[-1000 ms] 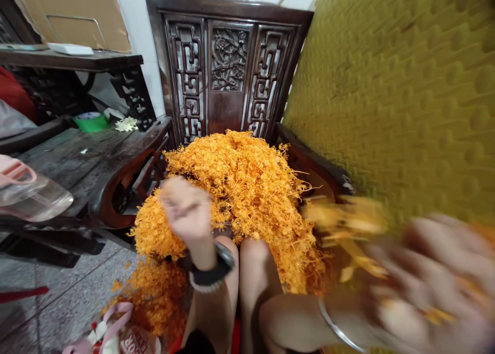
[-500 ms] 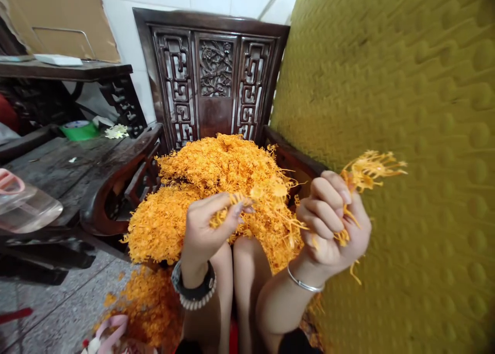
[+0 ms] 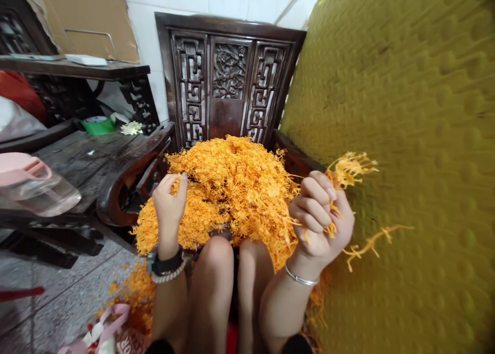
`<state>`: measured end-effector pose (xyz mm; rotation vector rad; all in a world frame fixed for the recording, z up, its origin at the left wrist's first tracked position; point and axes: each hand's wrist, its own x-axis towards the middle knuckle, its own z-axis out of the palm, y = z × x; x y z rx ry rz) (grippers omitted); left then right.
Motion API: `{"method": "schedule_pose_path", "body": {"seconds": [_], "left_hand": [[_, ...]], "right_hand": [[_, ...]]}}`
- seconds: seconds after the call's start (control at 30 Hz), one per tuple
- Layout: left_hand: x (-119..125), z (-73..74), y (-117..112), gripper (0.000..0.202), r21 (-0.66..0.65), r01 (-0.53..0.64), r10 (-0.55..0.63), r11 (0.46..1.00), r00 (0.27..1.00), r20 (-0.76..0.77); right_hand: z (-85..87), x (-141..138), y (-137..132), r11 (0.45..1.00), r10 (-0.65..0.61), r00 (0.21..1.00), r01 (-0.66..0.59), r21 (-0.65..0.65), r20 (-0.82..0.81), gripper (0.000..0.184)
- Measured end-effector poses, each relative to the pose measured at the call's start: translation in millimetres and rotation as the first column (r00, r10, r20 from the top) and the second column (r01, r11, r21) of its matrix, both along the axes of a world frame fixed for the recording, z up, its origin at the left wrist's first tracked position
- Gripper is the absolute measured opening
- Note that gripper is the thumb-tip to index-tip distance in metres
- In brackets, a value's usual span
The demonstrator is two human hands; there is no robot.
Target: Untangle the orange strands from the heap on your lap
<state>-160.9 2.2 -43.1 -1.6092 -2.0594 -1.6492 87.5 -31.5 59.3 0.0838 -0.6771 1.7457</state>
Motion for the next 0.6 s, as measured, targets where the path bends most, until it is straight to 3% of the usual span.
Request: {"method": "schedule_pose_path", "body": {"seconds": [0.13,0.3,0.43,0.6], "left_hand": [[-46.0,-47.6,7.4,0.034,-0.182,-0.130,0.107,0.975,0.986,-0.132],[-60.0,-89.8,10.6,0.035,-0.297,-0.273,0.230,0.915,0.958,-0.173],[-63.0,-100.2,13.4,0.029,-0.325,-0.319,0.276,0.890,0.946,-0.172],[-71.1,-95.2,8.9,0.022,-0.302,-0.275,0.226,0.913,0.956,-0.186]], "right_hand": [[-1.7,-10.2,4.9,0.999,0.041,0.999,-0.041,0.001,0.009,0.025],[-4.1,-24.4,7.4,0.999,0.042,0.996,-0.045,0.028,0.085,0.025],[-4.4,-26.6,7.8,0.999,-0.012,0.988,0.004,0.053,0.154,0.026],[-4.1,-21.2,8.0,0.996,-0.042,0.988,0.031,0.078,0.147,0.028]]}}
